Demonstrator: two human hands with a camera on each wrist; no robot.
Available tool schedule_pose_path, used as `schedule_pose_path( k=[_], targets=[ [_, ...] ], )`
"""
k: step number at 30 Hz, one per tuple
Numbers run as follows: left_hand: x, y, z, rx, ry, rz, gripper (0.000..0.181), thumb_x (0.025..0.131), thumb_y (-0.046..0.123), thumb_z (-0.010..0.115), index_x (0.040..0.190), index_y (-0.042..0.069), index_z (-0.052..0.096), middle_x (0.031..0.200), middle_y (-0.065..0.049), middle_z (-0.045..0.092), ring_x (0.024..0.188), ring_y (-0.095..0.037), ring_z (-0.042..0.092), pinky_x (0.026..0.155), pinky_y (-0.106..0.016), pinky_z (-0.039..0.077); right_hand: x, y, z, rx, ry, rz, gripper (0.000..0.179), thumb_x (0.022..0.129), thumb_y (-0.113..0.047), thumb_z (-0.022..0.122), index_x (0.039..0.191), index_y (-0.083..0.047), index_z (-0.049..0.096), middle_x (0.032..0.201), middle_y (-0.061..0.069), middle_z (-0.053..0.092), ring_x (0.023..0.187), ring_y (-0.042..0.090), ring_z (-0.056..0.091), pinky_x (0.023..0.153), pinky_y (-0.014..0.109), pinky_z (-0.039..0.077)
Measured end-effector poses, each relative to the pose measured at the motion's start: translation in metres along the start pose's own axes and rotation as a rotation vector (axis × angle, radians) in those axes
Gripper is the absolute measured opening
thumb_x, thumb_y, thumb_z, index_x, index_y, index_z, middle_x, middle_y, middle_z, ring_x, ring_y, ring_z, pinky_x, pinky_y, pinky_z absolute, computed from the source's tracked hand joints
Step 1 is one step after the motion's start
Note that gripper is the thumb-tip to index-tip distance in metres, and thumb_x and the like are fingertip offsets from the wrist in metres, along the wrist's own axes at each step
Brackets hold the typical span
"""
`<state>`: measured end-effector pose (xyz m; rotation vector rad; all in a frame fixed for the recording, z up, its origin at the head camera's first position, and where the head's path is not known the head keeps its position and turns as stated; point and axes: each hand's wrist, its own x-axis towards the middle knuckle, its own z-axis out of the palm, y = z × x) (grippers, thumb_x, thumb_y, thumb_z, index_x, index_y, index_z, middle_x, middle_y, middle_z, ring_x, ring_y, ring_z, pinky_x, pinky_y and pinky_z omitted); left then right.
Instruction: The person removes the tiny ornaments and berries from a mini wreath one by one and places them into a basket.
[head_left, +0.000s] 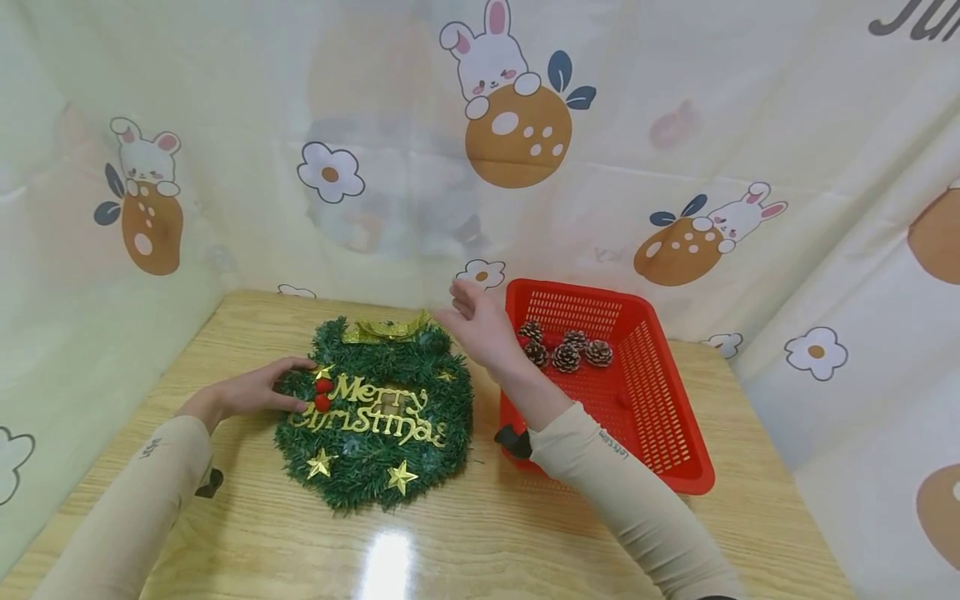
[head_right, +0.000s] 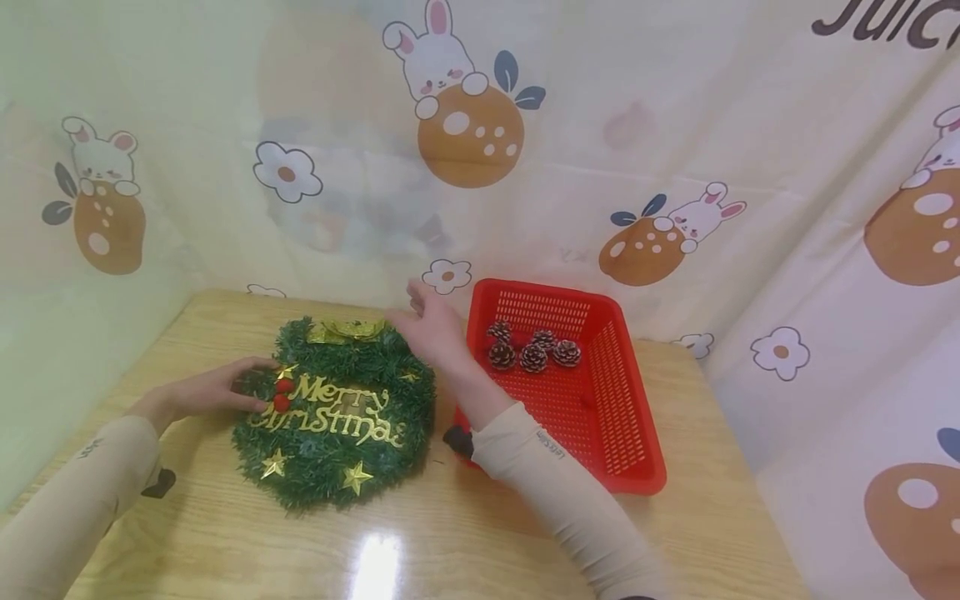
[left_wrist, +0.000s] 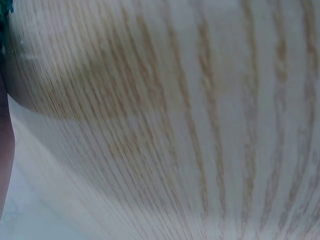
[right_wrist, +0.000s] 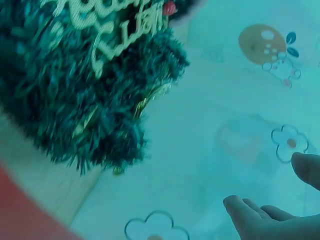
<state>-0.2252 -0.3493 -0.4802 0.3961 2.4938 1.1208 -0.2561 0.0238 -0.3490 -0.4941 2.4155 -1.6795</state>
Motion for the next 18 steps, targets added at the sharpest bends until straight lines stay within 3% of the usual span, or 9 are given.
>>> schedule_pose_path(
  k=[12,18],
  targets=[
    [-0.003,0.007,0.002,-0.014,-0.001,0.011,0.08,0.089,0.031,0.073,0.151,0.004,0.03,0.151,-0.03,0.025,0.136,-0.052,0.025,0.105,-0.069,0.025,0.0,0.005,0.048,0.049,-0.025,0.044,0.07,0.094,-0.024,0.068,0.153,-0.01,0.032,0.155,0.003,0.036,0.14,0.018,0.037,0.11,0.033,0.036],
    [-0.002,0.005,0.0,-0.009,0.0,-0.006,0.081,0.088,0.034,0.074,0.151,0.007,0.03,0.153,-0.028,0.023,0.138,-0.052,0.022,0.107,-0.069,0.021,-0.002,0.008,0.066,0.057,-0.031,0.023,0.068,0.094,-0.028,0.068,0.152,-0.012,0.035,0.154,0.002,0.038,0.14,0.018,0.038,0.109,0.034,0.037]
  ],
)
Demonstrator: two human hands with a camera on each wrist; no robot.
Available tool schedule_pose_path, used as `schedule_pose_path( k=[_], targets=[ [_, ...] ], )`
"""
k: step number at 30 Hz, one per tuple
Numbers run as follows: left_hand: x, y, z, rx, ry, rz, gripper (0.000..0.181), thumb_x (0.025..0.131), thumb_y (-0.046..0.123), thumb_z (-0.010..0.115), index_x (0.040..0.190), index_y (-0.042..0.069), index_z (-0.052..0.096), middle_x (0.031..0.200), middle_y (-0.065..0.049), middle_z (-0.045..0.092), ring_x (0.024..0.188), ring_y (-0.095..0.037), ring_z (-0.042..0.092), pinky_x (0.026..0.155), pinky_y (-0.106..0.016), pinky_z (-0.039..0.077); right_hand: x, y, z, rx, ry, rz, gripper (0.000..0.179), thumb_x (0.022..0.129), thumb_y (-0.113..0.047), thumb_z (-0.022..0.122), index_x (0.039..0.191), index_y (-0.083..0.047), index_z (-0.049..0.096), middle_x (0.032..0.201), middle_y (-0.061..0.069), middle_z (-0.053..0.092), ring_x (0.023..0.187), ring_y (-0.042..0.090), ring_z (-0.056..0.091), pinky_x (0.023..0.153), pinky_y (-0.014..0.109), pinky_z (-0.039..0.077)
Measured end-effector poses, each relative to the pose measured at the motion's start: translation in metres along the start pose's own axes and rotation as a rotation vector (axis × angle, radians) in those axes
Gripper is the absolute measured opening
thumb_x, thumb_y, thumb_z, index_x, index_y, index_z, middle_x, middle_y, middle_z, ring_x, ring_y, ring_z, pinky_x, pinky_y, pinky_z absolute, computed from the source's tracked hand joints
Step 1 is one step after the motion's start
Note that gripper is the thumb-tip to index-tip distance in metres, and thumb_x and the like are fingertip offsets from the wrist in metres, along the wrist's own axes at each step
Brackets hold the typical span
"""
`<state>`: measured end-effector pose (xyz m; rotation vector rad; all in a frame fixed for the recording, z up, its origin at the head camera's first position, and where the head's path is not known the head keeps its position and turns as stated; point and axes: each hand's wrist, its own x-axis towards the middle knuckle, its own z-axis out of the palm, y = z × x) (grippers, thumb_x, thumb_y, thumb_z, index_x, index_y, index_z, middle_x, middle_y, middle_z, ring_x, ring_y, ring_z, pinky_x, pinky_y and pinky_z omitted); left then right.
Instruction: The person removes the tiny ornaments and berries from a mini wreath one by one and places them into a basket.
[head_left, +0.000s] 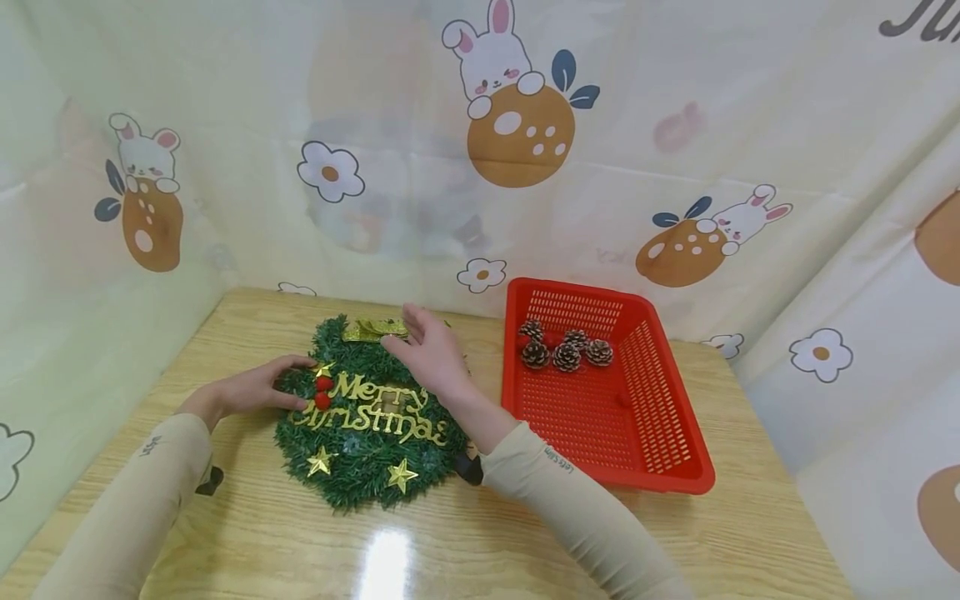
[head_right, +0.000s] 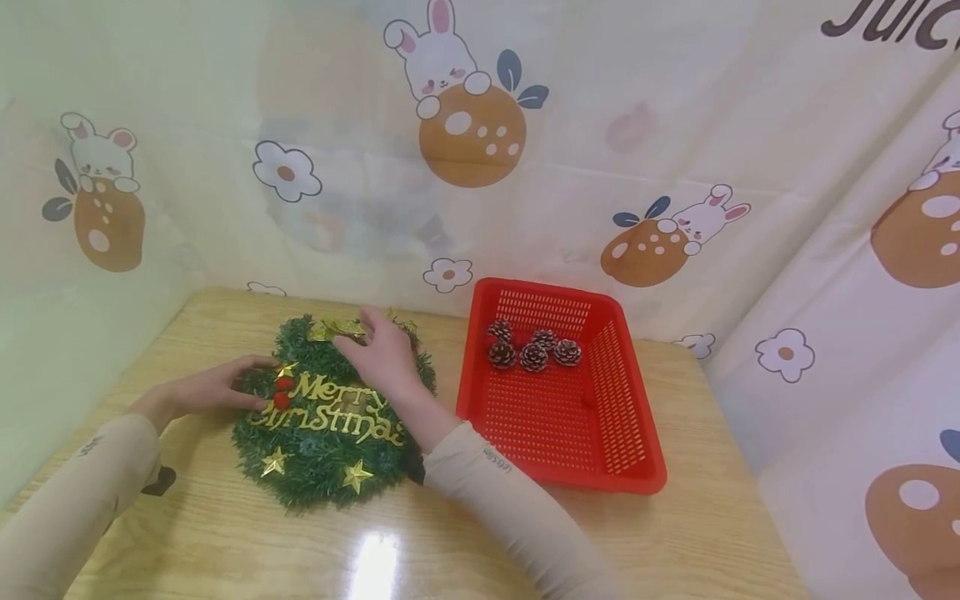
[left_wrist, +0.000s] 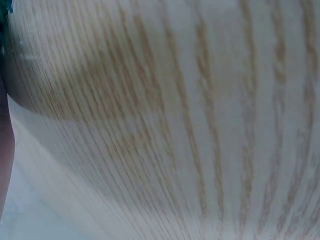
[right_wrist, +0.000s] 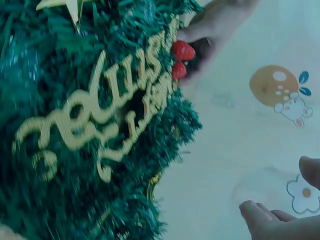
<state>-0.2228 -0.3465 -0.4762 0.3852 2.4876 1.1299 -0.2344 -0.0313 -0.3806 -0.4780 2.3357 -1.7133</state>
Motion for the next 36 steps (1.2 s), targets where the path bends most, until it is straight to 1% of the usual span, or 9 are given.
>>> schedule_pose_path(
  k=[4,8,11,16,20,24,27,32,36],
  targets=[
    [0.001,-0.002,0.0,0.008,0.003,0.006,0.081,0.088,0.035,0.074,0.151,0.007,0.031,0.153,-0.028,0.024,0.139,-0.052,0.021,0.107,-0.069,0.02,-0.003,0.003,0.013,-0.019,-0.019,0.002,0.068,0.095,-0.031,0.066,0.153,-0.015,0.034,0.154,0.001,0.038,0.139,0.019,0.038,0.109,0.034,0.037],
    [0.0,-0.002,0.0,0.007,0.004,0.004,0.081,0.088,0.035,0.074,0.151,0.007,0.031,0.153,-0.028,0.023,0.139,-0.051,0.02,0.107,-0.069,0.021,-0.005,0.005,0.026,-0.008,-0.032,0.01,0.068,0.096,-0.031,0.065,0.153,-0.016,0.033,0.155,-0.001,0.036,0.139,0.018,0.038,0.109,0.033,0.038],
    [0.0,-0.001,0.0,0.004,0.003,-0.003,0.08,0.088,0.035,0.073,0.151,0.008,0.031,0.154,-0.027,0.023,0.139,-0.051,0.02,0.107,-0.069,0.02,-0.005,0.008,0.035,-0.003,-0.027,0.011,0.068,0.095,-0.03,0.066,0.153,-0.019,0.033,0.155,-0.003,0.036,0.139,0.017,0.038,0.109,0.033,0.038],
    [0.0,0.0,0.0,0.01,0.001,-0.005,0.08,0.089,0.036,0.072,0.151,0.008,0.03,0.154,-0.026,0.023,0.139,-0.051,0.02,0.106,-0.07,0.021,-0.005,0.016,0.049,-0.036,-0.023,-0.007,0.071,0.093,-0.032,0.068,0.154,-0.022,0.032,0.155,-0.006,0.035,0.139,0.018,0.039,0.108,0.034,0.039],
    [0.0,-0.001,0.0,0.01,-0.002,0.006,0.08,0.09,0.035,0.072,0.151,0.007,0.03,0.155,-0.026,0.021,0.139,-0.052,0.019,0.106,-0.071,0.021,-0.007,0.024,0.059,-0.057,-0.019,-0.008,0.075,0.091,-0.033,0.071,0.154,-0.022,0.031,0.155,-0.007,0.035,0.139,0.018,0.039,0.107,0.034,0.04],
    [0.001,-0.003,-0.001,0.019,0.0,0.016,0.079,0.09,0.035,0.071,0.151,0.007,0.03,0.155,-0.026,0.021,0.139,-0.053,0.018,0.106,-0.071,0.02,-0.007,0.029,0.068,-0.061,-0.021,-0.01,0.076,0.091,-0.032,0.071,0.154,-0.02,0.031,0.155,-0.006,0.034,0.139,0.018,0.039,0.107,0.034,0.04],
    [0.0,-0.003,-0.001,0.008,-0.002,0.016,0.078,0.09,0.034,0.072,0.151,0.007,0.031,0.155,-0.026,0.021,0.139,-0.052,0.018,0.106,-0.071,0.019,-0.007,0.03,0.074,-0.071,-0.023,-0.01,0.075,0.091,-0.033,0.071,0.154,-0.02,0.032,0.155,-0.007,0.035,0.138,0.02,0.04,0.105,0.036,0.042],
    [-0.001,0.0,-0.001,-0.009,-0.008,0.029,0.077,0.09,0.031,0.072,0.15,0.005,0.031,0.154,-0.027,0.021,0.139,-0.053,0.018,0.106,-0.071,0.02,-0.004,0.033,0.082,-0.111,-0.019,-0.007,0.071,0.091,-0.035,0.07,0.152,-0.022,0.036,0.152,-0.005,0.04,0.134,0.022,0.045,0.1,0.039,0.047],
    [-0.001,0.003,0.0,-0.027,-0.005,0.038,0.076,0.09,0.027,0.072,0.15,0.004,0.031,0.154,-0.028,0.022,0.138,-0.054,0.019,0.106,-0.07,0.02,-0.002,0.038,0.089,-0.179,-0.013,0.0,0.073,0.09,-0.035,0.072,0.152,-0.021,0.037,0.151,-0.004,0.043,0.131,0.022,0.049,0.095,0.039,0.05]
  ],
)
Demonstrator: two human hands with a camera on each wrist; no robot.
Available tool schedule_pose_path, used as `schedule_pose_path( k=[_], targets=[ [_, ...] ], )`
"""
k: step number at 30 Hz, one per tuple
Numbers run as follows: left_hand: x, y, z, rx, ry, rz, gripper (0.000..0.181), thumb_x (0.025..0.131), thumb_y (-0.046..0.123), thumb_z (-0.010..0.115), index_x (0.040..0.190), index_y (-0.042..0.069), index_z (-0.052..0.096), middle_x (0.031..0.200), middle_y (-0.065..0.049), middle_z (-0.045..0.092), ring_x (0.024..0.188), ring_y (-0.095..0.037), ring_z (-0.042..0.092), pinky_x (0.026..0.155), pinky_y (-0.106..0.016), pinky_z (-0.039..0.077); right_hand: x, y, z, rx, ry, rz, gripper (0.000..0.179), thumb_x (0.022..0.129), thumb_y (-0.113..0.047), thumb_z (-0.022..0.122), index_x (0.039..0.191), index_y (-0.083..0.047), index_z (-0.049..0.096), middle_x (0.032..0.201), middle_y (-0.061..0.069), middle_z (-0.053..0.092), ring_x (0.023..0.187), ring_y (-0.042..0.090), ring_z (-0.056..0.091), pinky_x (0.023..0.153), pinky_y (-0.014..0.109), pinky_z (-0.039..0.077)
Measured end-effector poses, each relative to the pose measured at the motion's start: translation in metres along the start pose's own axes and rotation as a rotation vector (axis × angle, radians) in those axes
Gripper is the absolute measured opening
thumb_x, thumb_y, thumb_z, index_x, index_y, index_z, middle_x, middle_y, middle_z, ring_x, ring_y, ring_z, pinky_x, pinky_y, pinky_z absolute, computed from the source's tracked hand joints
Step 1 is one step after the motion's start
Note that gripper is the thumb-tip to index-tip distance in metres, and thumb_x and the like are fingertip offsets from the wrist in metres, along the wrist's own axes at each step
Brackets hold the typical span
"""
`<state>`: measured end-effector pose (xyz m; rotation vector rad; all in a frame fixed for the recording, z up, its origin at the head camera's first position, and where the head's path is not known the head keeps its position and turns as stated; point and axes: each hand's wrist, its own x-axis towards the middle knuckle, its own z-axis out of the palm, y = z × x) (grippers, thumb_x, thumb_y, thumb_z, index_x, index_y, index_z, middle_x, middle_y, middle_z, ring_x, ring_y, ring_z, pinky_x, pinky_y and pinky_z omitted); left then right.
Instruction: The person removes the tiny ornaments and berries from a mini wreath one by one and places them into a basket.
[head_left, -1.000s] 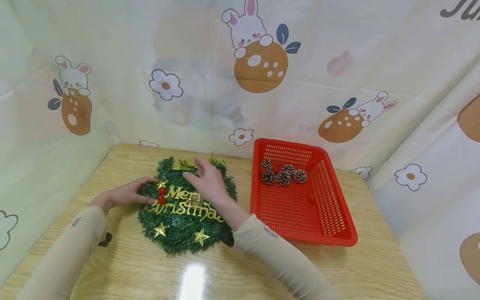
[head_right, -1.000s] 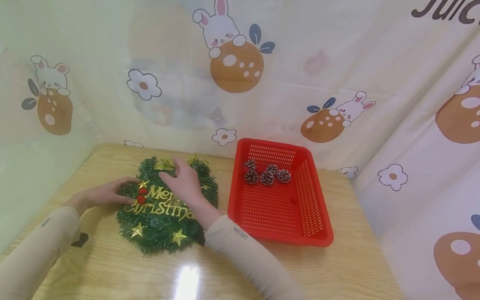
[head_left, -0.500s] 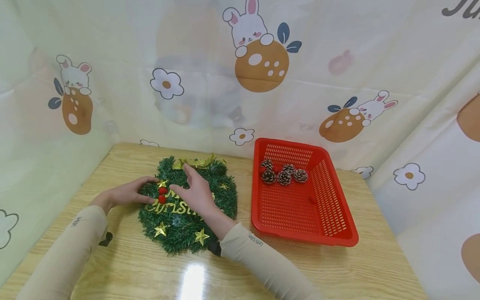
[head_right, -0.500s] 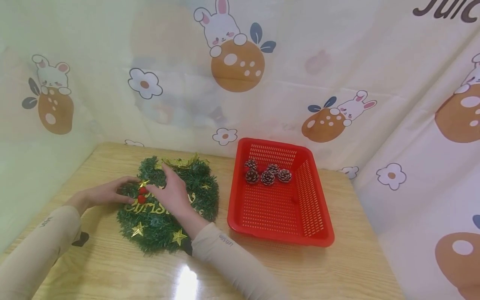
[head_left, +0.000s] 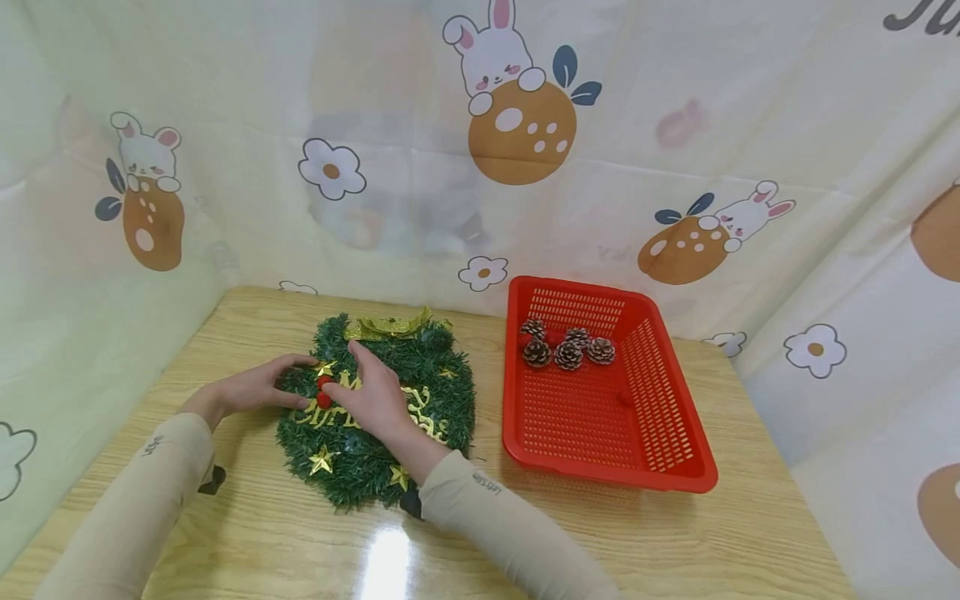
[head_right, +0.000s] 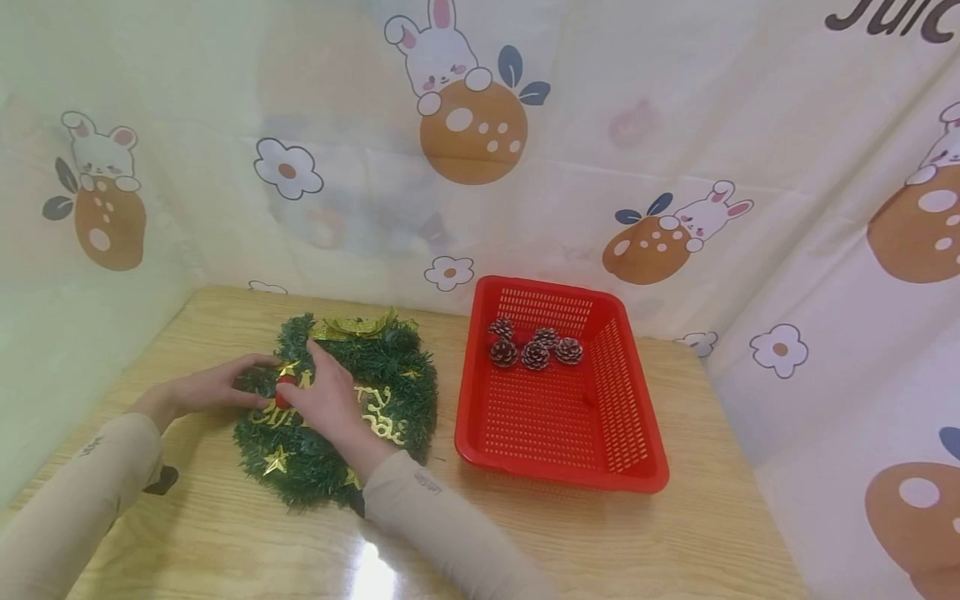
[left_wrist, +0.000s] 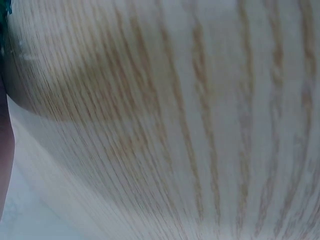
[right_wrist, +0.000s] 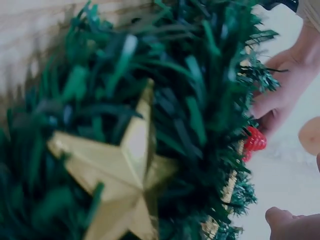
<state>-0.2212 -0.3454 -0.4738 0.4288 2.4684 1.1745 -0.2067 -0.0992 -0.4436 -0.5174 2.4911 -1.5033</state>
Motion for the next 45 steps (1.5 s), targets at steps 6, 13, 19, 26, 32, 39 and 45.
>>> schedule_pose_path(
  k=[6,13,19,26,32,39,45],
  targets=[
    [0.001,-0.002,0.0,0.0,0.0,0.006,0.076,0.09,0.027,0.072,0.15,0.004,0.031,0.154,-0.027,0.022,0.139,-0.054,0.018,0.106,-0.071,0.02,0.0,0.002,0.011,-0.041,0.004,0.005,0.077,0.088,-0.031,0.074,0.153,-0.018,0.035,0.152,-0.003,0.041,0.13,0.021,0.048,0.096,0.041,0.049],
    [0.001,-0.005,-0.002,-0.004,-0.003,0.027,0.076,0.091,0.027,0.071,0.15,0.003,0.031,0.154,-0.027,0.024,0.139,-0.053,0.02,0.106,-0.069,0.022,0.002,0.004,0.024,-0.095,0.004,-0.012,0.08,0.09,-0.031,0.072,0.155,-0.017,0.029,0.156,-0.001,0.034,0.14,0.023,0.037,0.105,0.045,0.042],
    [0.0,-0.006,-0.002,0.005,0.002,0.06,0.072,0.093,0.023,0.069,0.15,0.002,0.031,0.153,-0.027,0.025,0.139,-0.054,0.018,0.106,-0.07,0.02,0.004,0.002,0.033,-0.144,0.0,-0.025,0.085,0.088,-0.037,0.074,0.156,-0.014,0.027,0.157,0.003,0.032,0.141,0.023,0.035,0.107,0.043,0.04],
    [-0.002,-0.006,-0.001,0.007,-0.001,0.056,0.071,0.093,0.023,0.068,0.149,0.001,0.031,0.153,-0.027,0.025,0.139,-0.054,0.019,0.106,-0.07,0.021,0.004,0.003,0.038,-0.191,-0.019,-0.045,0.084,0.089,-0.042,0.07,0.155,-0.012,0.028,0.157,0.006,0.033,0.141,0.021,0.035,0.108,0.039,0.039],
    [0.0,-0.005,0.0,0.01,0.005,0.058,0.071,0.093,0.023,0.068,0.149,0.001,0.031,0.153,-0.027,0.025,0.138,-0.053,0.02,0.107,-0.069,0.022,0.003,0.006,0.039,-0.202,-0.023,-0.043,0.08,0.091,-0.034,0.07,0.154,-0.01,0.029,0.156,0.006,0.034,0.141,0.022,0.035,0.109,0.038,0.038],
    [0.002,-0.006,0.002,0.017,0.011,0.039,0.074,0.091,0.028,0.07,0.15,0.004,0.032,0.153,-0.026,0.026,0.139,-0.052,0.02,0.107,-0.069,0.021,0.004,0.009,0.038,-0.182,-0.032,-0.039,0.075,0.093,-0.023,0.07,0.154,-0.009,0.029,0.156,0.007,0.035,0.14,0.022,0.036,0.108,0.038,0.04],
    [0.003,-0.007,0.001,0.026,0.015,0.017,0.076,0.091,0.032,0.071,0.15,0.006,0.032,0.154,-0.025,0.025,0.14,-0.052,0.018,0.107,-0.07,0.02,0.005,0.01,0.039,-0.169,-0.026,-0.038,0.07,0.094,-0.018,0.067,0.154,-0.011,0.031,0.155,0.006,0.036,0.139,0.021,0.037,0.106,0.037,0.041]
  ],
)
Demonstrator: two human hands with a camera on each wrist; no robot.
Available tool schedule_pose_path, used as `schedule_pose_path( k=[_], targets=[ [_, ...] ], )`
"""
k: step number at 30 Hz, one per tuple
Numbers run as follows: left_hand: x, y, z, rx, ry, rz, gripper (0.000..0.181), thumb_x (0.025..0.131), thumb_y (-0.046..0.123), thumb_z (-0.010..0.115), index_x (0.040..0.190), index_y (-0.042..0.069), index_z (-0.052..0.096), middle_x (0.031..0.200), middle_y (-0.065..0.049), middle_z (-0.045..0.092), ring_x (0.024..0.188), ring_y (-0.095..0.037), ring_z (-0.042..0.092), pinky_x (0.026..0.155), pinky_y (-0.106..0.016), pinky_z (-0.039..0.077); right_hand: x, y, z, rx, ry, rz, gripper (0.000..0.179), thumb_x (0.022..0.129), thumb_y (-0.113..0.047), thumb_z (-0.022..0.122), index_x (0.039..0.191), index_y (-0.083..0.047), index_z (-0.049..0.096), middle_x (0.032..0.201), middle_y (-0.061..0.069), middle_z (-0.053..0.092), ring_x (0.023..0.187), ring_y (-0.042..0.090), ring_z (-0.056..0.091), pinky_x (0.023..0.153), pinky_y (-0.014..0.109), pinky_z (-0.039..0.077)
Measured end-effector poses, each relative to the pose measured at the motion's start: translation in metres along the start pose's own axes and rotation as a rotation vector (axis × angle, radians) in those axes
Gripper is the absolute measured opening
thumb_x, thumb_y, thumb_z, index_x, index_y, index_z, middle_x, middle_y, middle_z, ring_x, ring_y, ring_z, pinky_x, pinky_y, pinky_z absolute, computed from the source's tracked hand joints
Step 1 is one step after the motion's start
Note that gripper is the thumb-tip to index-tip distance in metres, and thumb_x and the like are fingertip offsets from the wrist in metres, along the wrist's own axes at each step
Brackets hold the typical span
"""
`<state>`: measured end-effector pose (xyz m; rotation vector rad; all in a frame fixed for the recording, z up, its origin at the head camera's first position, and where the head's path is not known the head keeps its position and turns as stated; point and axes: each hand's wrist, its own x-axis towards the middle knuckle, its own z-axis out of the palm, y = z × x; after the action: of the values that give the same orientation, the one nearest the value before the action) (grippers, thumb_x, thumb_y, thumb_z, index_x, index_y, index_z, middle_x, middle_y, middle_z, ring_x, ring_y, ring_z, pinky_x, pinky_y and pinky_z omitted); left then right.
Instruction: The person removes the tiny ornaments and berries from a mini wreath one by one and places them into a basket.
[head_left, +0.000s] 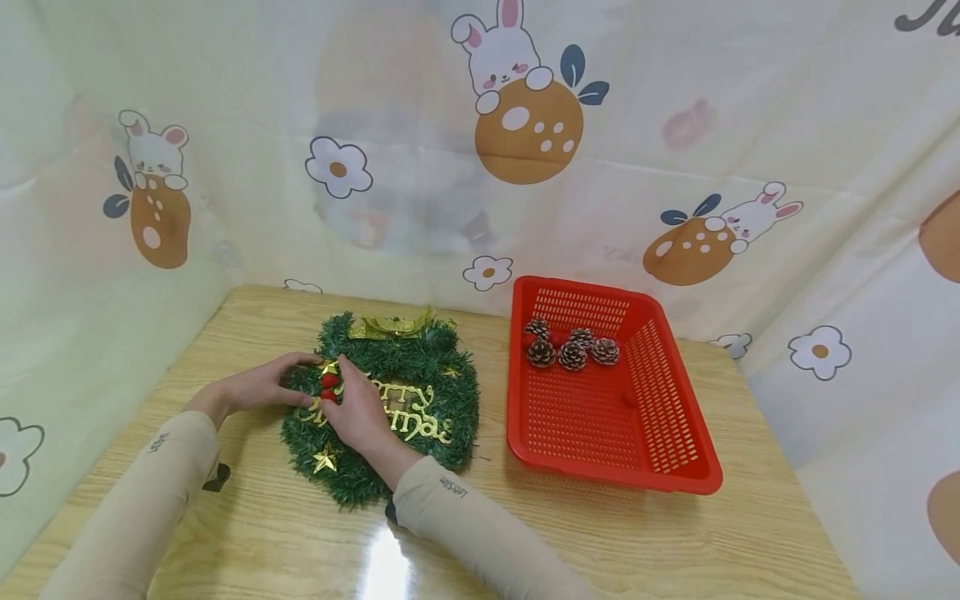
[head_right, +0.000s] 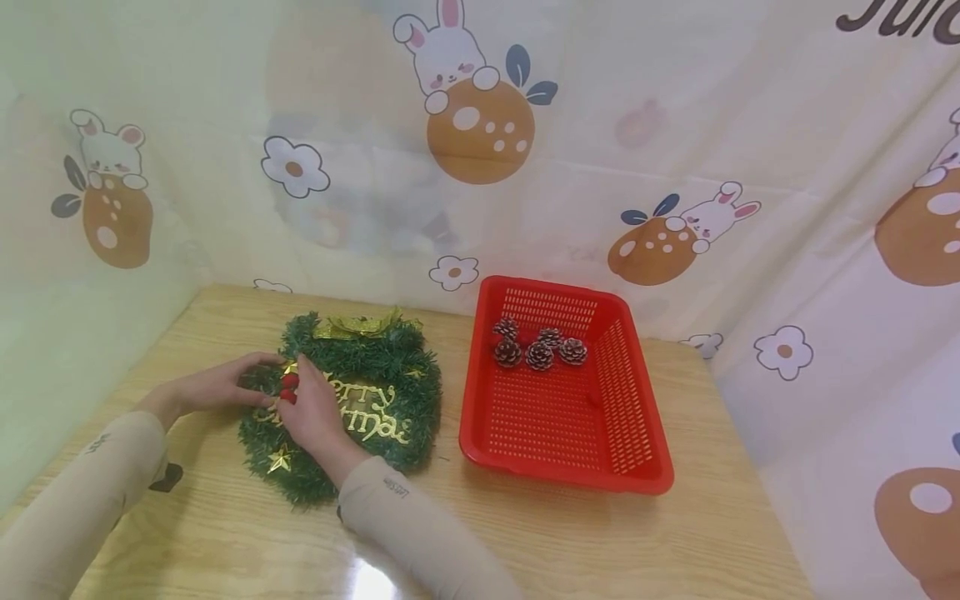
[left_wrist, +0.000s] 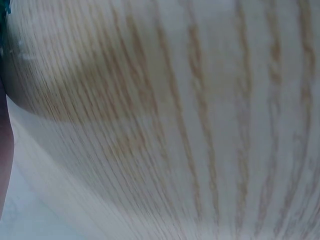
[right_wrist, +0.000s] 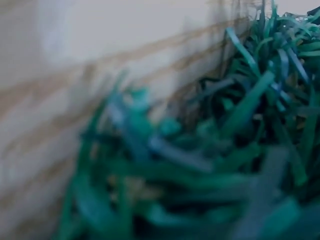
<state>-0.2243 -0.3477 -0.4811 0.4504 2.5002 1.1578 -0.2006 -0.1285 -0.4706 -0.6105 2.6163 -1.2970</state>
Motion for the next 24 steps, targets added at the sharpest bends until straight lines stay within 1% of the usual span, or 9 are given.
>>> schedule_pose_path(
  k=[8,11,14,16,18,21,24],
  targets=[
    [-0.0011,-0.0009,-0.0025,-0.002,-0.005,-0.032,0.077,0.09,0.033,0.071,0.151,0.008,0.031,0.155,-0.025,0.022,0.14,-0.053,0.016,0.107,-0.07,0.019,0.003,0.0006,0.002,-0.019,0.016,-0.002,0.063,0.096,-0.016,0.064,0.152,-0.012,0.035,0.151,0.005,0.042,0.135,0.021,0.043,0.103,0.036,0.044],
    [-0.0011,-0.0011,-0.0028,0.003,-0.005,-0.033,0.077,0.09,0.033,0.071,0.151,0.008,0.031,0.155,-0.025,0.022,0.14,-0.052,0.017,0.107,-0.07,0.02,0.0042,0.0005,0.0026,-0.021,0.016,0.001,0.063,0.096,-0.017,0.065,0.152,-0.012,0.035,0.15,0.005,0.043,0.134,0.021,0.045,0.102,0.035,0.045],
    [-0.0015,-0.0001,-0.0028,-0.002,-0.007,-0.03,0.076,0.09,0.033,0.071,0.15,0.008,0.032,0.155,-0.024,0.023,0.14,-0.052,0.016,0.107,-0.07,0.019,0.0051,0.0004,0.0034,-0.016,0.015,0.001,0.064,0.095,-0.017,0.065,0.152,-0.012,0.035,0.15,0.006,0.044,0.13,0.02,0.049,0.096,0.032,0.049],
    [-0.002,0.0006,-0.0028,-0.001,-0.01,-0.02,0.076,0.09,0.032,0.071,0.15,0.007,0.032,0.155,-0.025,0.023,0.14,-0.052,0.017,0.107,-0.07,0.019,0.0058,0.0003,0.0044,-0.021,0.011,0.003,0.066,0.095,-0.017,0.066,0.153,-0.012,0.035,0.15,0.005,0.044,0.13,0.02,0.049,0.095,0.031,0.049],
    [-0.0025,0.0017,-0.0025,-0.003,-0.014,-0.011,0.076,0.091,0.031,0.071,0.15,0.006,0.032,0.154,-0.025,0.024,0.14,-0.053,0.017,0.107,-0.07,0.02,0.006,-0.0002,0.0052,-0.016,0.006,0.007,0.067,0.094,-0.017,0.067,0.153,-0.012,0.034,0.15,0.005,0.044,0.13,0.02,0.048,0.095,0.031,0.048],
    [-0.0027,0.0022,-0.0023,0.001,-0.017,-0.009,0.076,0.091,0.031,0.071,0.151,0.006,0.031,0.155,-0.025,0.024,0.14,-0.053,0.017,0.107,-0.07,0.02,0.0071,-0.0009,0.0067,-0.032,0.005,0.01,0.069,0.093,-0.019,0.069,0.153,-0.012,0.034,0.15,0.004,0.044,0.134,0.021,0.045,0.102,0.033,0.045],
    [-0.0025,0.0044,-0.002,-0.007,-0.017,-0.013,0.075,0.091,0.03,0.07,0.151,0.006,0.031,0.155,-0.024,0.024,0.14,-0.052,0.017,0.107,-0.069,0.02,0.0082,-0.002,0.0079,-0.059,0.012,0.005,0.07,0.092,-0.019,0.07,0.152,-0.011,0.035,0.15,0.004,0.044,0.134,0.021,0.045,0.103,0.032,0.044]
  ],
)
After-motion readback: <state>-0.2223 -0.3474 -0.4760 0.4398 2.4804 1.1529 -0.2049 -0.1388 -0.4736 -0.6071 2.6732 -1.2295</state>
